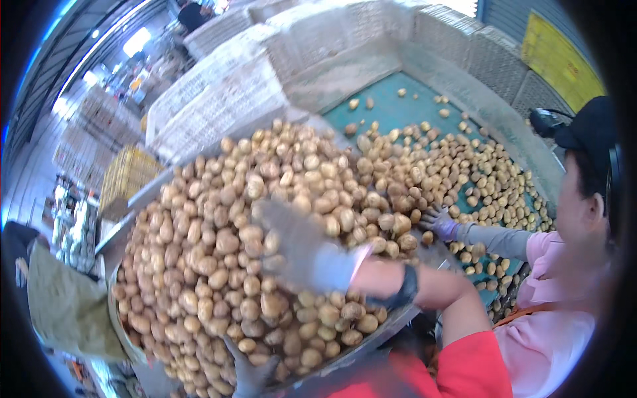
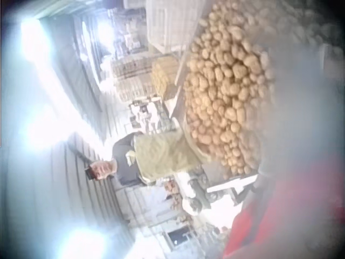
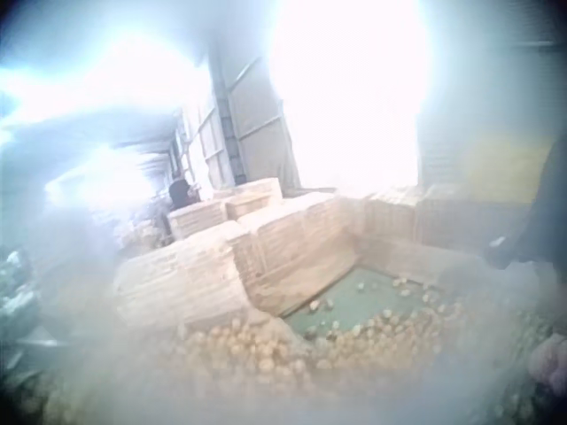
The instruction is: The person sorts potatoes on a metal grading table and conveyor belt by hand, while assisting another worker in lifting and emptying large sacks of potatoes onto the sorting surface.
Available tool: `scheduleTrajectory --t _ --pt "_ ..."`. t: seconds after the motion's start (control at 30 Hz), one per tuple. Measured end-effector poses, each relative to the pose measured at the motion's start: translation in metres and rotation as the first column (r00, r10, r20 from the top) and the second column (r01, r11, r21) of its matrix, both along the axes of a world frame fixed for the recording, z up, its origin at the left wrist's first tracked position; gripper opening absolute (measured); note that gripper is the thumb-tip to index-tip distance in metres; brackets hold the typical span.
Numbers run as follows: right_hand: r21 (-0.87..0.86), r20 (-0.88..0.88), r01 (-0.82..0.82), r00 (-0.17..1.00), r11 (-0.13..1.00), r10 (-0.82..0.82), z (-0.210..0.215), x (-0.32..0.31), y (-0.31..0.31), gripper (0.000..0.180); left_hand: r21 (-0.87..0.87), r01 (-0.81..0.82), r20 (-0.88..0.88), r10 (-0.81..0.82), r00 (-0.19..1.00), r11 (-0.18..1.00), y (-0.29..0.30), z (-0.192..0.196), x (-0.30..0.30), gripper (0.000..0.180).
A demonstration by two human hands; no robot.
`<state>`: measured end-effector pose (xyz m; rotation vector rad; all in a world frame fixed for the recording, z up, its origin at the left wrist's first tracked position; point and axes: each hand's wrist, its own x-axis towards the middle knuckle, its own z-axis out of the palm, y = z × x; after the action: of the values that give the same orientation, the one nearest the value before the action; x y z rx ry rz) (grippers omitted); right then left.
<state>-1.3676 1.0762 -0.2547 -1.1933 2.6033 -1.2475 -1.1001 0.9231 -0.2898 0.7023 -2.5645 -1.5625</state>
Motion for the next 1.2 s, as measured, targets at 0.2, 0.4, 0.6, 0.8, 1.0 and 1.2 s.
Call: scheduleTrajectory --t 0.2,0.4,0.6,0.8,1.0,1.2 --pt "0.04 -0.276 -0.662 0.713 0.749 0.645 -0.127 0.098 -0.029 0.08 0.152 0.039 0.001 -0.04 0.999 0.988 0.009 -0.039 -0.06 0.094" --pt "-0.041 -0.122 -0.577 0.813 0.815 0.57 -0.162 0.023 -0.007 0.064 0.294 0.041 0.04 -0.055 0.998 0.955 0.019 -0.09 -0.151 0.083" --pt "0.084 0.064 -0.455 0.89 0.887 0.451 -0.141 -0.09 0.015 0.044 0.436 0.049 -0.033 -0.039 0.999 0.899 0.03 -0.102 -0.257 0.072" --pt "0.353 -0.08 0.381 0.922 0.855 -0.378 -0.177 -0.154 0.051 0.063 0.622 0.207 -0.04 -0.234 0.971 0.755 -0.01 -0.044 -0.275 0.06" --pt "0.085 -0.132 0.151 0.981 0.985 -0.139 -0.136 -0.113 0.011 0.065 0.205 0.147 -0.211 -0.103 0.972 0.968 -0.062 0.007 -0.143 0.046" --pt "0.165 -0.169 -0.464 0.856 0.87 0.489 -0.099 -0.006 -0.06 0.064 0.064 -0.43 -0.461 0.409 0.788 0.901 -0.08 0.007 0.017 0.057"
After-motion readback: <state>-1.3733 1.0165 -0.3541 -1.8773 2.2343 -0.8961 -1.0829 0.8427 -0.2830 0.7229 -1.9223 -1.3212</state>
